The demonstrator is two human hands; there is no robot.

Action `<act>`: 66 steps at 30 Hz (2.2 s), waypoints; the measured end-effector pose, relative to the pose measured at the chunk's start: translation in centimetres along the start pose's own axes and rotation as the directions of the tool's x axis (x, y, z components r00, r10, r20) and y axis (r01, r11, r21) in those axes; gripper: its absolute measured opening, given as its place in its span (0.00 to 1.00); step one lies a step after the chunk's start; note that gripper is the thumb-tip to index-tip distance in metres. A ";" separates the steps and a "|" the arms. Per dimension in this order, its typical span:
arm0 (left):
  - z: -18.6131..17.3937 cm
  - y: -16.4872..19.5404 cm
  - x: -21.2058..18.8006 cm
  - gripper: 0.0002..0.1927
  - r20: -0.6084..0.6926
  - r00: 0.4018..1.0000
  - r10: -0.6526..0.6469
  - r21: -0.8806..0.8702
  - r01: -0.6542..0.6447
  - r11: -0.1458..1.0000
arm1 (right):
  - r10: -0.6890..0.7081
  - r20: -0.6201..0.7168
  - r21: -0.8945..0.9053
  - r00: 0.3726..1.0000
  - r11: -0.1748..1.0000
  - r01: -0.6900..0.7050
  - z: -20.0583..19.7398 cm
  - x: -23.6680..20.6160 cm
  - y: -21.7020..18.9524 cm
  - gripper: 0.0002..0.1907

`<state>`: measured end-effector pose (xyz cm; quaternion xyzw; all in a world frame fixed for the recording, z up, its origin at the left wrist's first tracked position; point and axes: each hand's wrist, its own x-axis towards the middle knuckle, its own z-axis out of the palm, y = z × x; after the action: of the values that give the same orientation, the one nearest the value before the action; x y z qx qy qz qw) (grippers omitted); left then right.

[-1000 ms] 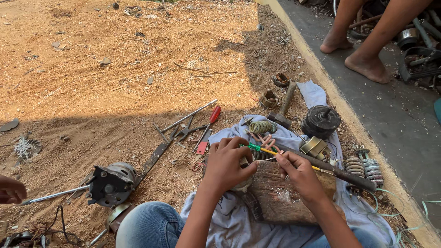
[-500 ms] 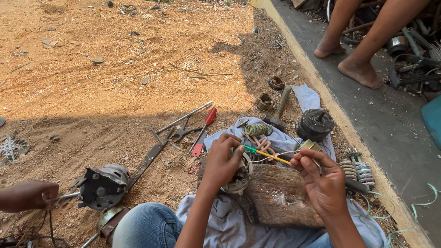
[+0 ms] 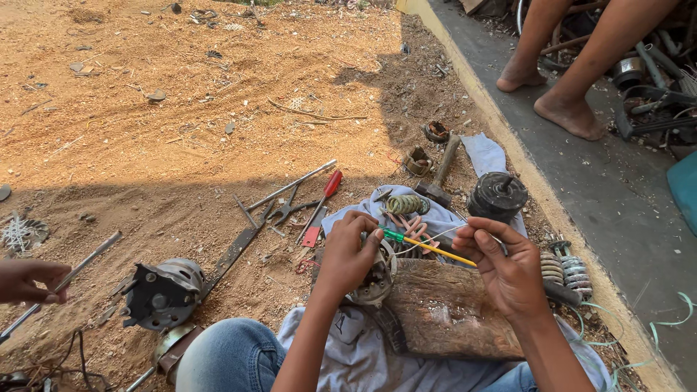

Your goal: The person uses a screwdriver to adjust components inside a small electric motor placed on a wooden block. The person holds the motor steady with one hand while turning the screwdriver with the other.

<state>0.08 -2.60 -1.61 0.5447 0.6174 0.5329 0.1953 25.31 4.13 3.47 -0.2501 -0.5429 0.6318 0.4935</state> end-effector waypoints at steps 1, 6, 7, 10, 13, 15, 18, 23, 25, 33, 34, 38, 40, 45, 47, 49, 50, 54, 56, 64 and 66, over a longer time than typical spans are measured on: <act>-0.1 0.0 0.0 0.09 0.003 1.000 0.001 0.002 -0.001 1.000 | -0.002 0.030 -0.001 1.000 1.000 0.002 0.1 0.4 -0.1 0.14; -0.2 0.0 0.0 0.10 0.006 0.998 0.056 0.119 -0.056 0.991 | 0.048 0.199 -0.290 0.979 0.957 0.012 2.1 0.4 -0.5 0.15; -0.2 0.0 0.1 0.10 0.009 0.996 0.089 0.139 -0.089 0.986 | 0.087 0.261 -0.386 0.961 0.922 0.021 2.7 0.4 -0.5 0.16; -0.5 0.2 0.2 0.11 0.040 0.990 0.137 0.132 -0.141 0.981 | 0.101 0.349 -0.506 0.931 0.857 0.096 4.8 0.3 -0.4 0.16; -1.2 0.5 0.3 0.14 0.122 0.984 0.127 0.120 -0.141 0.983 | 0.094 0.267 -0.541 0.959 0.838 0.069 5.8 0.5 -0.3 0.15; -1.6 0.7 0.3 0.13 0.156 0.987 0.042 0.096 -0.058 0.994 | -0.027 0.293 -0.554 0.956 0.810 0.193 5.3 1.0 -0.4 0.15; -1.6 0.8 0.3 0.13 0.162 0.986 -0.042 0.083 0.028 0.996 | -0.022 0.078 -0.392 0.997 0.918 0.051 2.2 2.2 -0.5 0.17; -1.0 0.2 0.3 0.13 0.106 0.994 -0.024 0.104 0.013 0.994 | 0.173 -0.093 -0.281 0.981 0.940 -0.193 -5.4 5.5 3.7 0.17; -0.9 -0.1 0.2 0.13 0.103 0.994 -0.046 0.118 0.034 0.992 | 0.284 -0.172 -0.336 0.943 0.883 -0.327 -6.9 5.1 7.8 0.17; -1.3 0.2 0.1 0.13 0.094 0.996 -0.002 0.012 0.001 1.000 | 0.342 -0.392 -0.526 0.854 0.678 -0.514 -5.6 1.9 16.4 0.15; -1.4 0.5 0.3 0.13 0.088 0.996 0.011 -0.017 -0.009 1.000 | 0.333 -0.398 -0.531 0.854 0.676 -0.511 -5.5 2.4 15.2 0.15; -1.7 1.8 1.4 0.11 0.142 0.990 0.014 0.036 -0.020 0.999 | 0.010 -0.421 -0.791 0.907 0.486 -0.372 -4.1 4.8 8.8 0.25; -1.8 2.4 2.3 0.10 0.175 0.983 0.047 0.151 -0.074 0.986 | -0.249 -0.179 -0.916 0.952 0.395 -0.068 -2.4 5.4 6.2 0.25; -1.9 3.2 4.6 0.07 0.299 0.954 0.022 0.411 -0.150 0.899 | 0.091 0.411 -0.694 0.907 0.677 0.246 2.3 6.0 5.3 0.15; -2.2 3.2 4.9 0.06 0.307 0.952 0.006 0.397 -0.134 0.908 | 0.213 0.290 -0.558 0.933 0.830 -0.016 3.5 6.0 6.6 0.16; -2.5 3.1 4.7 0.06 0.288 0.958 -0.015 0.329 -0.084 0.940 | 0.254 0.257 -0.430 0.933 0.894 -0.125 4.2 6.0 8.1 0.16; -2.6 3.2 4.5 0.05 0.265 0.964 0.027 0.360 -0.125 0.924 | 0.218 0.283 -0.391 0.934 0.915 -0.095 4.5 6.0 8.9 0.16; -2.4 3.7 3.3 0.05 0.224 0.969 0.106 0.470 -0.202 0.859 | 0.246 0.213 -0.468 0.946 0.875 -0.122 4.9 5.3 10.3 0.13; -2.5 4.1 3.0 0.05 0.212 0.973 0.090 0.499 -0.187 0.846 | 0.135 0.262 -0.590 0.955 0.806 0.048 5.0 4.7 10.2 0.13; -3.2 4.9 1.9 0.12 0.160 0.986 0.047 0.327 -0.098 0.940 | 0.131 0.164 -0.628 0.978 0.778 0.001 6.2 4.1 8.0 0.08; -3.7 4.5 1.7 0.14 0.235 0.970 0.061 0.282 -0.128 0.951 | 0.128 0.157 -0.612 0.979 0.791 -0.005 6.4 4.0 7.5 0.08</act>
<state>-1.39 -3.45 4.23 0.6531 0.6373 0.3790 0.1541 15.64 5.50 -0.76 -0.3527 -0.7525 0.4617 0.3102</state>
